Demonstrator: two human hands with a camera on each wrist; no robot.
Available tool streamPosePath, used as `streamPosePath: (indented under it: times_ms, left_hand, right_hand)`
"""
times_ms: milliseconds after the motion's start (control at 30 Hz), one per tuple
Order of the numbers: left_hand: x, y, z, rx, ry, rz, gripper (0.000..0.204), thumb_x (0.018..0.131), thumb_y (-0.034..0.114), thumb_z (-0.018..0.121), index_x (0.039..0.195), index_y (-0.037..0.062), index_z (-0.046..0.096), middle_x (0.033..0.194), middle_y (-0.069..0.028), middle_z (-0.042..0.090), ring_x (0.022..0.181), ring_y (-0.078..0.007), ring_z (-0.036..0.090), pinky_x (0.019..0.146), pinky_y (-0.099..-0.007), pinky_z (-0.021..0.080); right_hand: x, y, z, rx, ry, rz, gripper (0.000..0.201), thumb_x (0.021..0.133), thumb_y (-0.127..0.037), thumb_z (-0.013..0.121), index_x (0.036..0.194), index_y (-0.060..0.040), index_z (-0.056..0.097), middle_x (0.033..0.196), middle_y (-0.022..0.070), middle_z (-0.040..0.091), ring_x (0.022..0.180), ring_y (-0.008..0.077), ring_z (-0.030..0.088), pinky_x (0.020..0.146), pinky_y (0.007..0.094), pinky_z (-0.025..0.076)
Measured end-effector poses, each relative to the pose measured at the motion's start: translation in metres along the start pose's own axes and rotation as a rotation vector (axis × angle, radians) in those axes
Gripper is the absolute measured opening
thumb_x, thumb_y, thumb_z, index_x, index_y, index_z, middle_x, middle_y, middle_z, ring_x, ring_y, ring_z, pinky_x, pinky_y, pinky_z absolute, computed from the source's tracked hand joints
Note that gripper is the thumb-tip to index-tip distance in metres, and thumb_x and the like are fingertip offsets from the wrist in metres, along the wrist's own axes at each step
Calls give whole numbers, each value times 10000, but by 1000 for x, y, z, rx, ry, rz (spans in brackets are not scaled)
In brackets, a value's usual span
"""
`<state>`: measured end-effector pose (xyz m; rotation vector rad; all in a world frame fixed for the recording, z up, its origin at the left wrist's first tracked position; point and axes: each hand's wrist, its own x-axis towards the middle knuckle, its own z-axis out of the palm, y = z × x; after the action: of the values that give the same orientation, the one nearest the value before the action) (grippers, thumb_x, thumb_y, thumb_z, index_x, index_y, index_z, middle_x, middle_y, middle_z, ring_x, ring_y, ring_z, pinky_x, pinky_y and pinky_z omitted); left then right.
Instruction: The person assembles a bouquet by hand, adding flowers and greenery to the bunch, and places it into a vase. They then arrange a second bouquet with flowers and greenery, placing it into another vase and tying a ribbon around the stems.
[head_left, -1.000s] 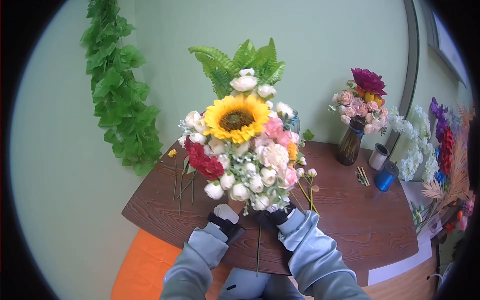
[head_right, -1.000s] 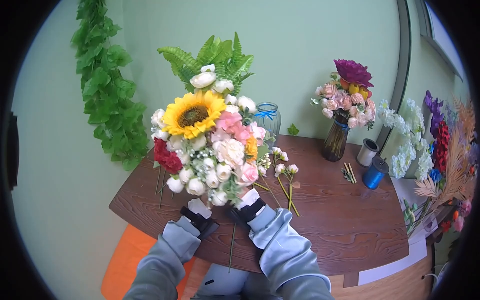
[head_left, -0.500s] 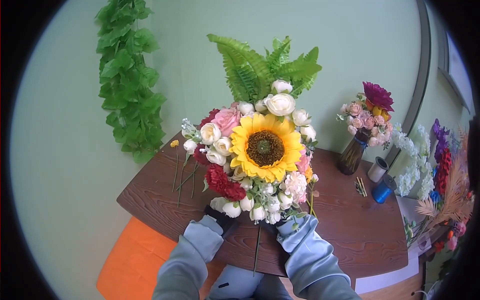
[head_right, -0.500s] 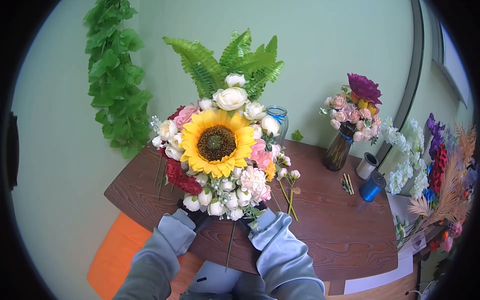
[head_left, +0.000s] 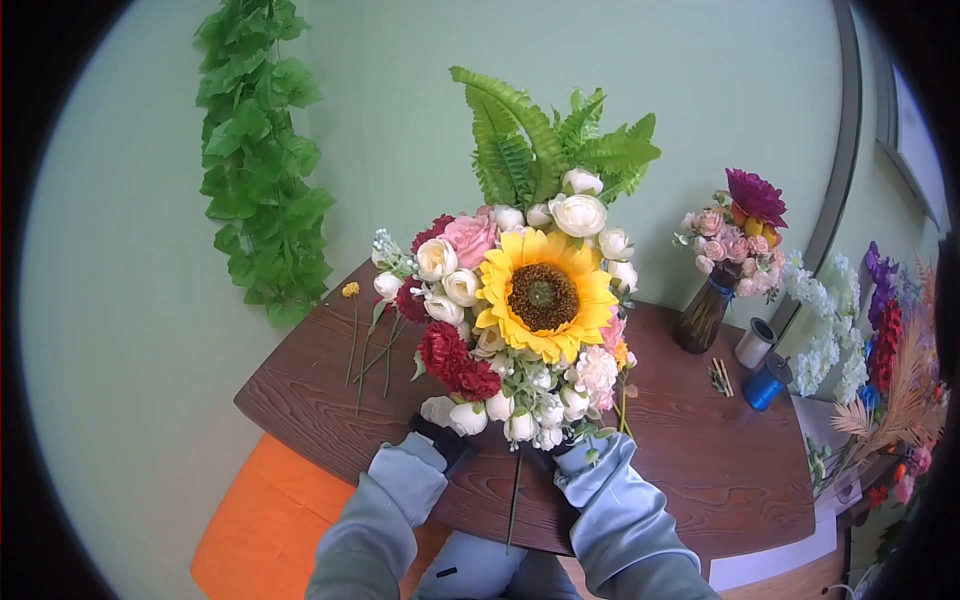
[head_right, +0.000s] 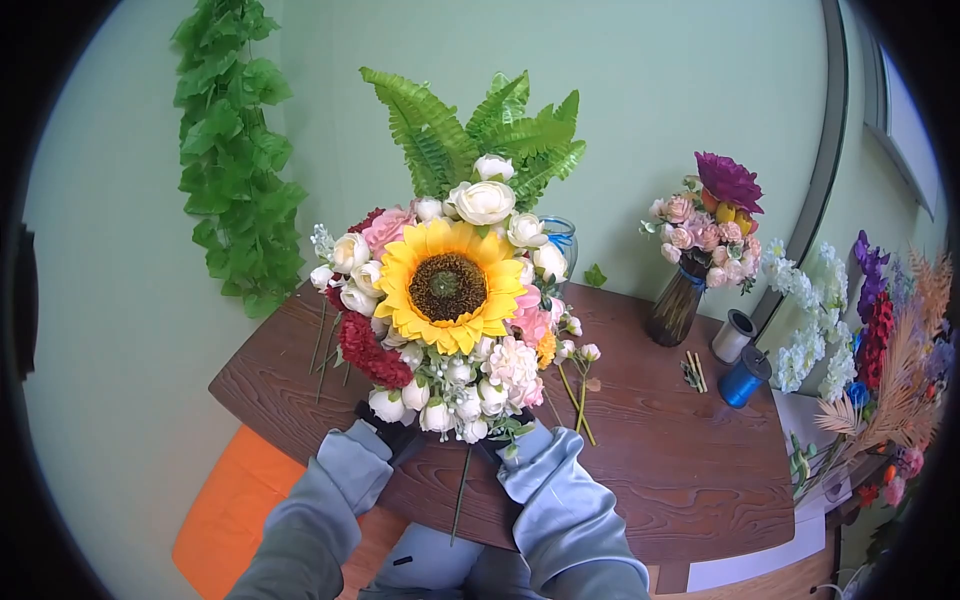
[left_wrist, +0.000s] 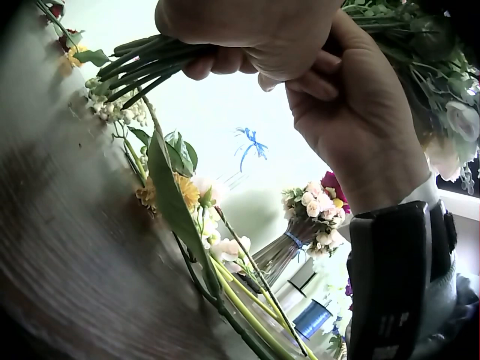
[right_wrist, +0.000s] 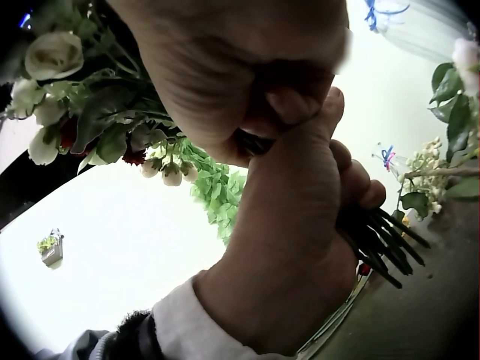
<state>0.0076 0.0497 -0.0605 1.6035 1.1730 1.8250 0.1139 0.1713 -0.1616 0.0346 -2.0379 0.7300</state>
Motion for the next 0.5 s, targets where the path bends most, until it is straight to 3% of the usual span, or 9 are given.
streamPosePath:
  times_ms: [133,500]
  left_hand:
    - [-25,-4,-12,-31,-16,-13,107,920,209,470,933,103,472,740,-38,498,666,-153,476,594,-288,413]
    - [-15,-8,-19,-97,-95,-54,106,938,209,452,916,105,458,701,-29,486,622,-135,468,559,-274,412]
  right_hand:
    - [-17,-5,-8,-98,19,-48,368,918,-132,466,1282,-90,434,1220,81,490,1134,234,476,993,368,362]
    - [12,-8,-5,-371,110,-169,357,919,-137,456,1272,-91,447,1220,86,493,1136,243,477,990,373,363]
